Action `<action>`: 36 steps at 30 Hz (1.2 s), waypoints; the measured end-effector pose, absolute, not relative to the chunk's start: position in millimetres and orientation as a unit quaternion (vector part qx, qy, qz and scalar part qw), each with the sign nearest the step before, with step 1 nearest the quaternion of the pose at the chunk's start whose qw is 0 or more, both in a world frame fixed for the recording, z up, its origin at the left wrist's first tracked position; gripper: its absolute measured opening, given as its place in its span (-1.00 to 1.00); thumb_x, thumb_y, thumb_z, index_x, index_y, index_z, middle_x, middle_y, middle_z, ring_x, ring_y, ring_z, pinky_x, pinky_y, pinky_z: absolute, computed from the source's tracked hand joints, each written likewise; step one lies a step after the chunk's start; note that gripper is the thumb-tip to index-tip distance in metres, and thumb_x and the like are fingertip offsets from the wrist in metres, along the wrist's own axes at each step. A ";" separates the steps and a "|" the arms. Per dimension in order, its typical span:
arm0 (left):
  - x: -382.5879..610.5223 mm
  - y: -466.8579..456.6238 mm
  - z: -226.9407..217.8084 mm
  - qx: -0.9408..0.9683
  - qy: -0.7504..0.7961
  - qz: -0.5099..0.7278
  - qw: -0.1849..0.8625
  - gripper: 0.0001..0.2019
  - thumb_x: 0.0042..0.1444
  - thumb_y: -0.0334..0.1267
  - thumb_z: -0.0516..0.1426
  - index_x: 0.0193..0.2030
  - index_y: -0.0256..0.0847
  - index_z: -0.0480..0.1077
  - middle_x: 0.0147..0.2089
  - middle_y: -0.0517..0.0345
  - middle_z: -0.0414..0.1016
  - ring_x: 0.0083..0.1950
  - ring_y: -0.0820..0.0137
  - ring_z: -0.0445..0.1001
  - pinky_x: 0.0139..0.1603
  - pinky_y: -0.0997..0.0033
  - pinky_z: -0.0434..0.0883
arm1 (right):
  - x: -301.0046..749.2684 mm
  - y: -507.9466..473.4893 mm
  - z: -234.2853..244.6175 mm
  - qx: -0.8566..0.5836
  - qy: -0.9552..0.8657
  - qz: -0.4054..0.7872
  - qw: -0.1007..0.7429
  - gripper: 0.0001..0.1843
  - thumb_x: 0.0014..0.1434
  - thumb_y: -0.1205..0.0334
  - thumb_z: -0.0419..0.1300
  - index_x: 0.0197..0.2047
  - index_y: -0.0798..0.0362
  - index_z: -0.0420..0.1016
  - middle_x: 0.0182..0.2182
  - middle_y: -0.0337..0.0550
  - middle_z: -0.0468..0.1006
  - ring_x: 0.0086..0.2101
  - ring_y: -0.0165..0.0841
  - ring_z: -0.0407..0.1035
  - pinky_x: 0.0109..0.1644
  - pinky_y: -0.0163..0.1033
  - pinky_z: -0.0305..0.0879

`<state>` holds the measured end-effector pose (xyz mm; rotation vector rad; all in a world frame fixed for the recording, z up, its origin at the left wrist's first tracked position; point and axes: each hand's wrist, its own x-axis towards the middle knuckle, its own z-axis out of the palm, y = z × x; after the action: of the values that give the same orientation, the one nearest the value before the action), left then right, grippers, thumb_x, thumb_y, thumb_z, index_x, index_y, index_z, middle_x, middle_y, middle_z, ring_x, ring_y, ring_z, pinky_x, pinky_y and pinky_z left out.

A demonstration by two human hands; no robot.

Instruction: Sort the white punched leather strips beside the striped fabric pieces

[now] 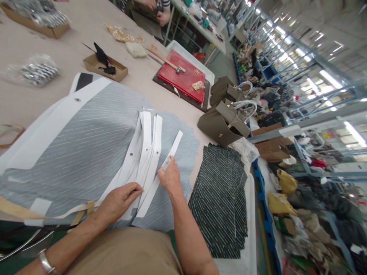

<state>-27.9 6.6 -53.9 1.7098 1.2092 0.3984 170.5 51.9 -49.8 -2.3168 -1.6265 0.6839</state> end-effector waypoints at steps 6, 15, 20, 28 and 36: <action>-23.4 4.1 -51.3 0.695 0.514 0.149 0.481 -0.69 0.24 0.02 0.00 -0.29 -0.10 0.46 -0.37 0.27 0.57 -0.31 0.35 0.53 -0.28 0.47 0.35 | 161.6 58.8 -31.1 -0.780 -0.581 0.234 0.016 -0.23 0.12 0.44 0.06 0.37 0.35 -0.09 -0.13 0.31 0.54 -0.15 0.01 0.50 -0.09 0.02 0.38; -18.0 -0.4 -55.2 0.696 0.538 0.147 0.452 -0.64 0.23 0.08 -0.01 -0.27 -0.10 0.45 -0.36 0.25 0.58 -0.31 0.32 0.53 -0.28 0.46 0.34 | 174.7 36.4 -51.1 -0.740 -0.640 0.199 0.062 -0.51 0.15 0.51 0.04 0.12 0.01 0.42 -0.11 0.07 0.52 -0.15 -0.18 0.48 -0.07 -0.17 0.38; -18.5 -1.8 -58.5 0.688 0.543 0.154 0.456 -0.64 0.21 0.12 0.01 -0.25 -0.09 0.45 -0.34 0.27 0.60 -0.28 0.30 0.54 -0.25 0.47 0.34 | 219.6 33.6 -50.4 -0.755 -0.602 0.208 0.155 -0.59 0.09 0.55 0.04 -0.08 0.10 0.56 -0.15 -0.01 0.60 -0.07 -0.25 0.46 0.10 -0.17 0.33; -14.5 -0.3 -41.9 0.673 0.560 0.136 0.463 -0.70 0.22 0.05 0.04 -0.23 -0.08 0.46 -0.34 0.39 0.60 -0.24 0.33 0.53 -0.22 0.53 0.32 | 252.1 12.0 -37.2 -0.767 -0.544 0.285 0.187 -0.35 0.15 0.21 0.18 0.29 0.17 0.23 -0.01 0.08 0.54 -0.12 -0.24 0.49 0.06 -0.12 0.37; -17.8 8.4 -58.8 0.676 0.583 0.089 0.443 -0.72 0.12 0.11 0.08 -0.22 0.04 0.49 -0.28 0.50 0.64 -0.22 0.33 0.56 -0.19 0.49 0.38 | 160.4 26.3 -41.9 -0.776 -0.588 0.228 0.007 0.02 -0.02 0.26 0.31 0.39 0.35 -0.12 0.05 0.41 0.36 0.01 0.04 0.34 -0.03 0.08 0.39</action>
<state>-17.8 8.4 -58.8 1.6758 1.4449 0.2200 160.4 26.3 -41.9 -2.4277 -1.8393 0.7131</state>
